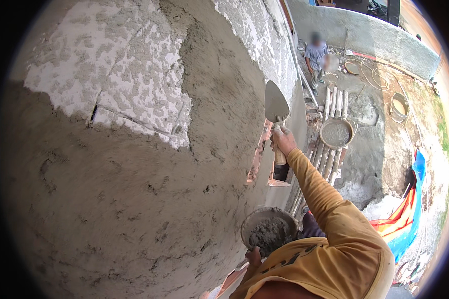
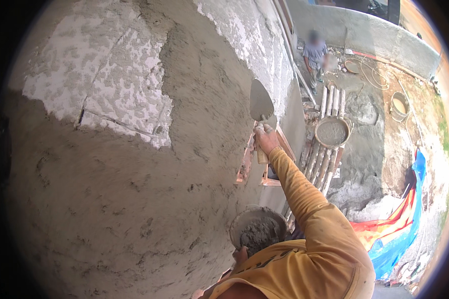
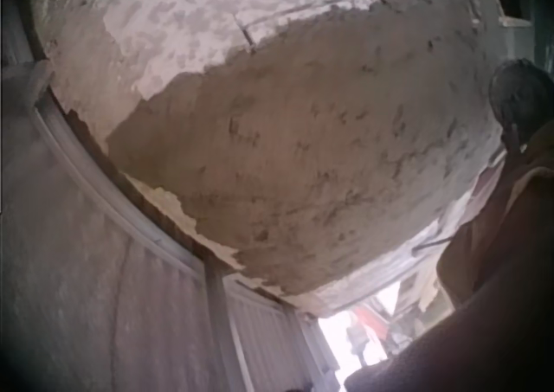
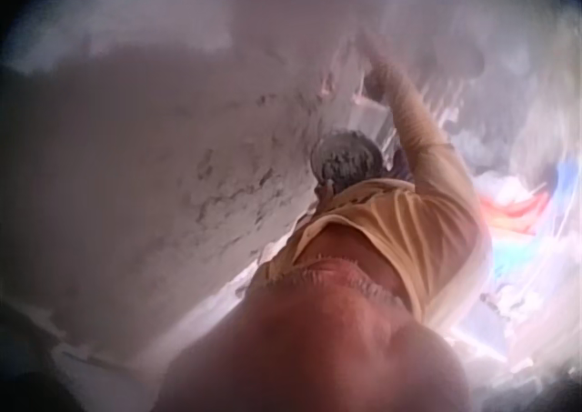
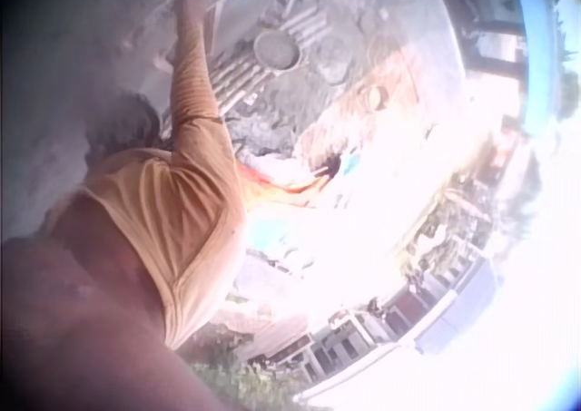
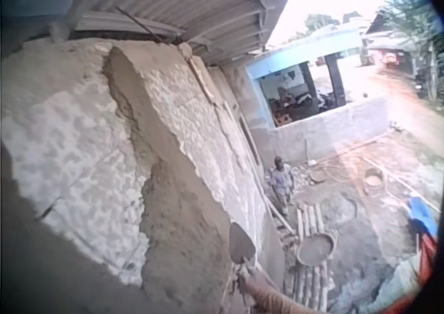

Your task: The person applies wet cement to an exterior wall using a trowel and a head pan, smoothing the surface around a window frame. The person repeatedly scoops cement from the pan and spreads it across the wall, working on a bamboo scaffold.

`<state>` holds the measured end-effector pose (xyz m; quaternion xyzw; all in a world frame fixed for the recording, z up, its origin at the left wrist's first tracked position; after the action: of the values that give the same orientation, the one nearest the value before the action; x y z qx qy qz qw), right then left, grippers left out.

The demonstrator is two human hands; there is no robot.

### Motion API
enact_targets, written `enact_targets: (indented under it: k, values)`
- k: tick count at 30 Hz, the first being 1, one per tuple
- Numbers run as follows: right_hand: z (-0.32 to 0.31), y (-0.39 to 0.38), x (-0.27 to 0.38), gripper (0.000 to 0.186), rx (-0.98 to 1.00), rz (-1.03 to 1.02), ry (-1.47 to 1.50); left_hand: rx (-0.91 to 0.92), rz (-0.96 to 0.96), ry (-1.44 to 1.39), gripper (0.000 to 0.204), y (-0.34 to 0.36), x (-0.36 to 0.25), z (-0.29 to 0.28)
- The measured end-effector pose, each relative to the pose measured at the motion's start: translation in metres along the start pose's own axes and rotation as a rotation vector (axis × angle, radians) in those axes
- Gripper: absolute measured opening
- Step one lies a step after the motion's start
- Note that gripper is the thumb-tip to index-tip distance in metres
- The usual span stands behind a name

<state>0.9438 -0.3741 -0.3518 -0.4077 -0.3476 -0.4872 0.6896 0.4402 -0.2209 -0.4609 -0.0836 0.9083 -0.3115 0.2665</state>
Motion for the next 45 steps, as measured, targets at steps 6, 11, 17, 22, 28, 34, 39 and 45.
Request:
enact_targets:
  k: [6, 11, 17, 22, 28, 34, 39, 45]
  values:
    - [0.075, 0.059, 0.045, 0.022, 0.069, -0.07, 0.057, -0.046, 0.048, -0.013, 0.046, 0.011, 0.016, -0.003]
    - [0.098, 0.117, 0.076, 0.028, 0.03, -0.417, -0.505, -0.123, 0.047, 0.052, 0.046, 0.033, 0.035, -0.002]
    - [0.136, 0.056, 0.161, 0.019, 0.056, -0.319, 0.012, 0.016, 0.03, -0.023, 0.05, 0.001, 0.005, -0.004]
    - [0.189, 0.015, 0.219, 0.015, 0.185, -0.222, 0.285, -0.012, -0.025, -0.007, 0.05, -0.011, -0.002, -0.018]
    - [0.202, 0.002, 0.247, 0.018, 0.227, -0.383, 0.289, -0.046, 0.014, -0.009, 0.059, 0.014, 0.015, -0.008]
    - [0.206, -0.04, 0.213, 0.02, 0.344, -0.189, 0.42, -0.101, -0.051, -0.051, 0.056, 0.043, 0.051, -0.003]
    - [0.185, -0.072, 0.22, 0.026, 0.397, -0.152, 0.522, 0.023, 0.193, -0.012, 0.042, 0.036, 0.017, 0.006]
    - [0.114, -0.105, 0.263, 0.029, 0.091, -0.663, 0.277, 0.096, 0.112, -0.014, 0.056, 0.022, 0.008, 0.0]
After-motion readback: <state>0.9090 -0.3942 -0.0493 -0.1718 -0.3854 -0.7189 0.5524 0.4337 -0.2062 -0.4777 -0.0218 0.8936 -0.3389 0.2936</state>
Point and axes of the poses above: each hand's wrist, its own y-axis towards the middle knuckle, its own z-axis out of the palm, x = y × z, the point moved 10 cm from there along y, towards the middle knuckle, and after that the axes turned 7 degrees about -z, right-handed, at the moved point
